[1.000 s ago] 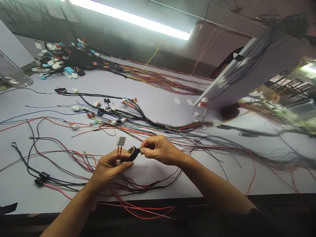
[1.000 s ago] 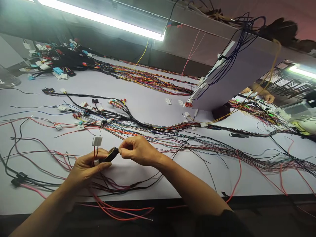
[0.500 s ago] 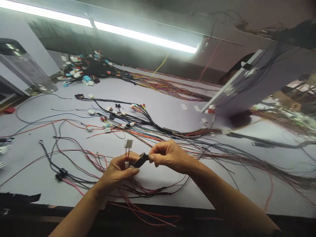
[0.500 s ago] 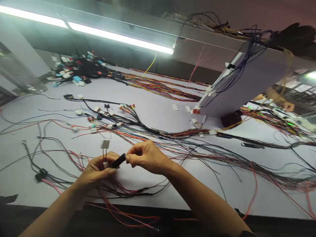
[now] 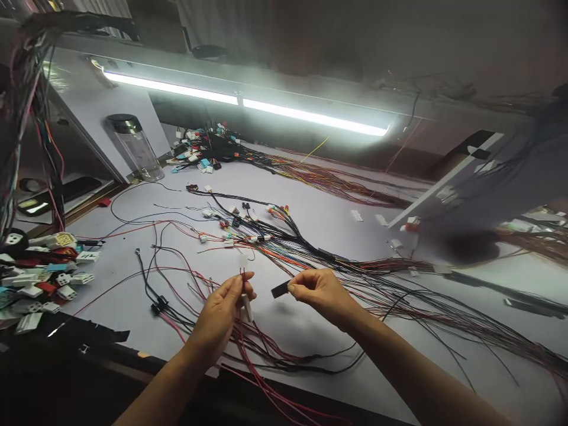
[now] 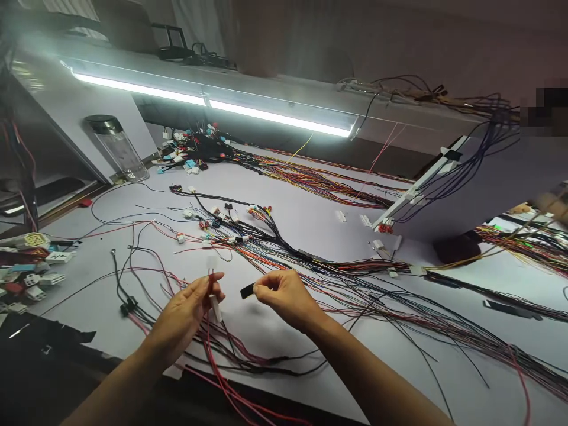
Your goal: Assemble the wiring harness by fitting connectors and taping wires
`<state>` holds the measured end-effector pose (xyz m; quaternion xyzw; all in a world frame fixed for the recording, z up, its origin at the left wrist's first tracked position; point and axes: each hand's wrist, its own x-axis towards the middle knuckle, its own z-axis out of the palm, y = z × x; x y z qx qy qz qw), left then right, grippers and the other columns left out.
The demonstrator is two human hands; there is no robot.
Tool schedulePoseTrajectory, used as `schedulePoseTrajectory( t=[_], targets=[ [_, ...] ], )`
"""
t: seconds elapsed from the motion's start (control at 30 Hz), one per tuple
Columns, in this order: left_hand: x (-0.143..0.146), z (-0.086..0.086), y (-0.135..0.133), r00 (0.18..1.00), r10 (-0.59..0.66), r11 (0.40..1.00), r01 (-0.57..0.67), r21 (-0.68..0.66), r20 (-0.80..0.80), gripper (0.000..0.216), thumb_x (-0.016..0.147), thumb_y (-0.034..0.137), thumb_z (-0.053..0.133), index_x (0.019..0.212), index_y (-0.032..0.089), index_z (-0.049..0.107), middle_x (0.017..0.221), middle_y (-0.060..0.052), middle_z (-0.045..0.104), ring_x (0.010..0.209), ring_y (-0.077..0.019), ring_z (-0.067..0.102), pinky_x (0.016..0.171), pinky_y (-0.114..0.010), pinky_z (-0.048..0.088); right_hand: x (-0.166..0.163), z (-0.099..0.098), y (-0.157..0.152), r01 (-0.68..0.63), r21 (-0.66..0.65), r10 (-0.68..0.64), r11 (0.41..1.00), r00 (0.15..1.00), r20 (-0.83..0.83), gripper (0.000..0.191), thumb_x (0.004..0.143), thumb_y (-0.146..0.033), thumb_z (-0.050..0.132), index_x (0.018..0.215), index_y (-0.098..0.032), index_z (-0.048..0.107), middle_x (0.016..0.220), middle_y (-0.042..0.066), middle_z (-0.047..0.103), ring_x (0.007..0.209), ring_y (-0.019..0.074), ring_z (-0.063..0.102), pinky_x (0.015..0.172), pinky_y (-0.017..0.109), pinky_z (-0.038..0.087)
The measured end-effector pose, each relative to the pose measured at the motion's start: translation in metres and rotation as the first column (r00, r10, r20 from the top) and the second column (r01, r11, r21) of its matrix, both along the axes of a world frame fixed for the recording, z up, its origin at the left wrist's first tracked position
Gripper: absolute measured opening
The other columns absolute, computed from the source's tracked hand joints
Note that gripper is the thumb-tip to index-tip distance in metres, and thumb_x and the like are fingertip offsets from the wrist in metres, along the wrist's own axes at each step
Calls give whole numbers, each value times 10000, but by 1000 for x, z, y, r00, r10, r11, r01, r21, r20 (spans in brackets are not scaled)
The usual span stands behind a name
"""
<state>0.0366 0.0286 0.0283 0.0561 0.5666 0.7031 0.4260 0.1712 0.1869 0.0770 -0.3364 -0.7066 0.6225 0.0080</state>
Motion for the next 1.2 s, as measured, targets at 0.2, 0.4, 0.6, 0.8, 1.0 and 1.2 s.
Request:
schedulePoseTrajectory(
  t=[0.2, 0.4, 0.6, 0.8, 1.0, 1.2],
  targets=[
    [-19, -4, -19, 965, 234, 967, -244, 76, 114, 369, 654, 421, 816, 894, 162, 710, 689, 14, 576, 706, -139, 591, 743, -259, 485, -22, -11, -7, -40, -15, 40, 999, 998, -40, 161, 697, -261, 608, 697, -124, 691, 568, -34, 496, 549, 77, 370, 519, 225, 263],
    [-15, 5, -16, 971, 194, 977, -204, 60, 139, 377, 621, 406, 837, 883, 160, 723, 740, -11, 617, 724, -152, 609, 751, -283, 498, -42, -19, -5, 27, 53, -23, 998, 998, -58, 149, 692, -265, 596, 680, -148, 687, 523, -59, 445, 498, 66, 322, 490, 221, 235],
    [-5, -9, 6, 984, 139, 990, -136, 34, -109, 389, 702, 464, 765, 976, 188, 748, 888, -43, 669, 862, -171, 603, 909, -319, 430, -54, -26, -17, 101, 163, -78, 981, 987, -143, 189, 706, -273, 570, 684, -157, 718, 639, -6, 636, 590, 104, 497, 553, 214, 353],
    [-8, -12, 6, 975, 146, 988, -153, -25, -166, 467, 658, 475, 789, 1043, 215, 743, 859, -25, 665, 947, -184, 568, 946, -306, 385, -54, -34, -24, 133, 237, -107, 962, 987, -121, 212, 716, -309, 588, 731, -165, 743, 671, 4, 673, 625, 126, 546, 570, 219, 380],
    [-14, 7, -3, 991, 66, 997, -69, -21, -115, 436, 670, 488, 779, 977, 181, 753, 717, -8, 607, 784, -139, 522, 818, -256, 402, -48, -33, -26, 76, 294, -69, 953, 997, -33, 192, 735, -300, 586, 743, -183, 737, 753, 12, 704, 664, 130, 568, 602, 224, 382],
    [-10, 11, -5, 991, 117, 991, -112, 75, -63, 363, 660, 443, 802, 902, 176, 754, 761, -18, 615, 731, -137, 569, 766, -262, 459, -27, -35, -19, -78, 483, 13, 872, 991, 135, 207, 813, -353, 562, 824, -221, 721, 818, -1, 704, 655, 126, 554, 594, 238, 348]
  ],
)
